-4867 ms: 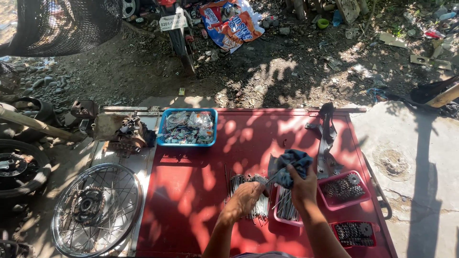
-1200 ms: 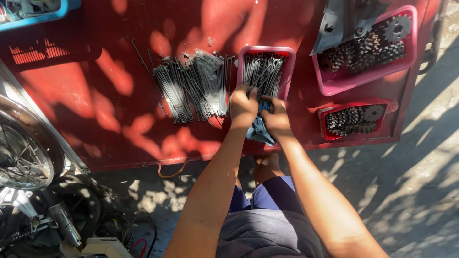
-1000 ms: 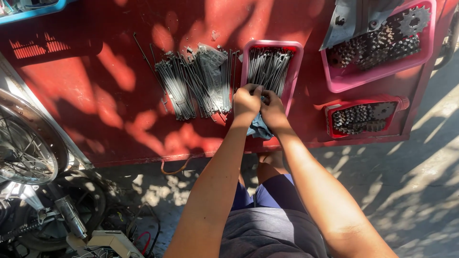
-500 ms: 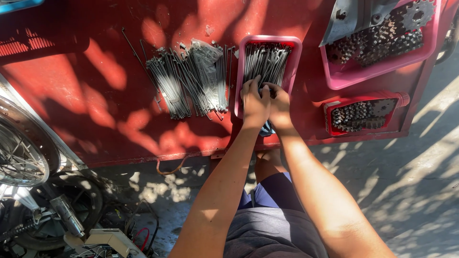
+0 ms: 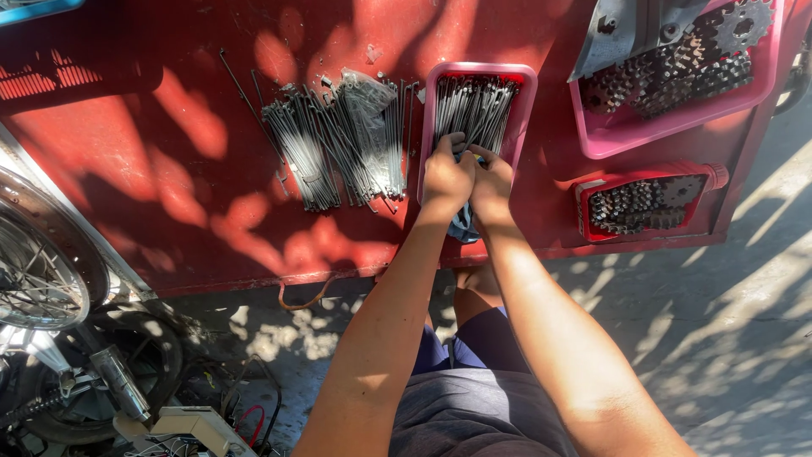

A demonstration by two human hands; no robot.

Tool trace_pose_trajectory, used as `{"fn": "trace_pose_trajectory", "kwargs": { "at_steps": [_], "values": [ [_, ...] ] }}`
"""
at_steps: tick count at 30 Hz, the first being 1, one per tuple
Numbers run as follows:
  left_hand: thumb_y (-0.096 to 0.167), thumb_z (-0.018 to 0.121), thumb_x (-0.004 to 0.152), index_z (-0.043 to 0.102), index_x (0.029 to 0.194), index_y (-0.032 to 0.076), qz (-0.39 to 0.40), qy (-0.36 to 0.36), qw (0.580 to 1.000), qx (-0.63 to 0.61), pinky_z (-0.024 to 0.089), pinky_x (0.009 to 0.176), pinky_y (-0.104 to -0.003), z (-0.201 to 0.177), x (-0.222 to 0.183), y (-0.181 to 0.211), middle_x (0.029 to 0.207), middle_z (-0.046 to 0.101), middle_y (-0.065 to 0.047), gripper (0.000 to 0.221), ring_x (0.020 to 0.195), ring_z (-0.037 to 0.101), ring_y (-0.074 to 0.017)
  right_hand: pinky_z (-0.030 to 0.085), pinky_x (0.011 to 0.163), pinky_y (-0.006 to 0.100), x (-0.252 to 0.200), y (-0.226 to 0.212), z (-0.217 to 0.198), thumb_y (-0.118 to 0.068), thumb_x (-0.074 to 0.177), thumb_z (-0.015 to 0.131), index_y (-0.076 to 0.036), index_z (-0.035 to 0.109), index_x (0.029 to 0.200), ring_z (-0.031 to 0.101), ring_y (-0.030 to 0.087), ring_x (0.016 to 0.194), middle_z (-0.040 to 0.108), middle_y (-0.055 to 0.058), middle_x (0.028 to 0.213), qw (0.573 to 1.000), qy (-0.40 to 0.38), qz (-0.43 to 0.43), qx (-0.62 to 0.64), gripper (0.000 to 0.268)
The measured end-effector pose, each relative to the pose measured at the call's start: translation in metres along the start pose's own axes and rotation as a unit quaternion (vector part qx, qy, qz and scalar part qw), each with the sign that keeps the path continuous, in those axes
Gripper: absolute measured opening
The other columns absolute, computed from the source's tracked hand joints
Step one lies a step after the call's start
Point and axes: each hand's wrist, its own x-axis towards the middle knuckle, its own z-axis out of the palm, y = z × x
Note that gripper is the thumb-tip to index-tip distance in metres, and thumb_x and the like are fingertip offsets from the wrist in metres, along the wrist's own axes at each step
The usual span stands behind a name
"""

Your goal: The person is cleaning motorcycle wheel spokes one by one using a blue cloth.

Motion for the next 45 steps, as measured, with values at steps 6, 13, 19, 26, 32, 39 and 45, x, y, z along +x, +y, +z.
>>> {"fn": "trace_pose_trajectory", "kwargs": {
  "at_steps": [6, 13, 19, 26, 32, 39, 45],
  "values": [
    [0.029, 0.055, 0.098, 0.059, 0.137, 0.005, -0.032, -0.034, 0.999, 0.009, 0.054, 0.105, -0.046, 0.003, -0.005, 0.001, 0.129, 0.065, -0.017, 0.045, 0.124, 0.063, -0.0347, 0.057, 0.066, 0.029, -0.008, -0.001, -0.004, -0.034, 0.100, 0.066, -0.009, 0.071, 0.130, 0.069, 0.014, 0.072, 0.076, 0.012, 0.089, 0.999, -0.013, 0.004, 0.029, 0.039],
    [0.037, 0.055, 0.099, 0.065, 0.127, 0.004, -0.036, -0.004, 0.998, 0.053, 0.055, 0.098, -0.043, 0.023, -0.002, -0.023, 0.117, 0.065, -0.015, 0.045, 0.111, 0.067, -0.0334, 0.059, 0.078, 0.033, -0.022, -0.011, 0.000, -0.026, 0.102, 0.062, -0.002, 0.063, 0.139, 0.071, 0.018, 0.085, 0.075, 0.021, 0.105, 0.997, -0.022, 0.003, 0.071, 0.044],
    [0.034, 0.053, 0.097, 0.062, 0.125, 0.007, -0.004, -0.005, 0.999, 0.050, 0.055, 0.097, -0.048, 0.010, 0.000, -0.012, 0.116, 0.065, -0.016, 0.041, 0.113, 0.067, -0.0374, 0.061, 0.082, 0.033, -0.020, -0.007, 0.004, -0.031, 0.104, 0.061, -0.005, 0.059, 0.144, 0.074, 0.020, 0.088, 0.074, 0.020, 0.111, 0.992, -0.022, 0.029, 0.123, 0.048],
    [0.049, 0.058, 0.092, 0.066, 0.112, 0.014, -0.049, -0.056, 0.991, 0.114, 0.060, 0.088, -0.041, 0.003, 0.019, -0.022, 0.104, 0.069, -0.006, 0.041, 0.105, 0.071, -0.0259, 0.061, 0.078, 0.035, -0.018, -0.007, 0.004, -0.025, 0.101, 0.065, -0.003, 0.063, 0.137, 0.074, 0.022, 0.082, 0.075, 0.016, 0.093, 0.992, -0.029, 0.015, 0.118, 0.043],
    [0.027, 0.065, 0.093, 0.074, 0.100, 0.003, -0.051, -0.008, 0.997, 0.058, 0.064, 0.078, -0.044, -0.060, -0.027, 0.063, 0.093, 0.077, -0.016, 0.026, 0.093, 0.076, -0.0341, 0.056, 0.067, 0.026, -0.015, 0.006, -0.002, -0.035, 0.100, 0.070, -0.021, 0.076, 0.124, 0.069, 0.010, 0.071, 0.075, 0.002, 0.076, 0.999, -0.023, -0.028, -0.032, 0.028],
    [0.029, 0.075, 0.089, 0.078, 0.099, 0.004, -0.031, 0.035, 0.998, 0.031, 0.065, 0.069, -0.043, -0.045, -0.014, 0.059, 0.086, 0.078, -0.017, 0.028, 0.086, 0.078, -0.0331, 0.059, 0.081, 0.028, -0.022, -0.026, -0.011, -0.026, 0.090, 0.072, -0.022, 0.080, 0.116, 0.073, 0.012, 0.088, 0.079, 0.004, 0.087, 0.998, 0.040, -0.025, -0.030, 0.027],
    [0.005, 0.068, 0.094, 0.073, 0.122, 0.003, 0.129, 0.063, 0.990, -0.017, 0.058, 0.099, -0.050, -0.024, -0.014, 0.039, 0.117, 0.074, -0.020, 0.028, 0.113, 0.070, -0.0400, 0.047, 0.114, 0.047, -0.026, -0.031, -0.017, -0.024, 0.096, 0.064, -0.004, 0.059, 0.143, 0.055, 0.039, 0.137, 0.059, 0.028, 0.143, 0.998, -0.029, 0.033, 0.036, 0.051]
  ]
}}
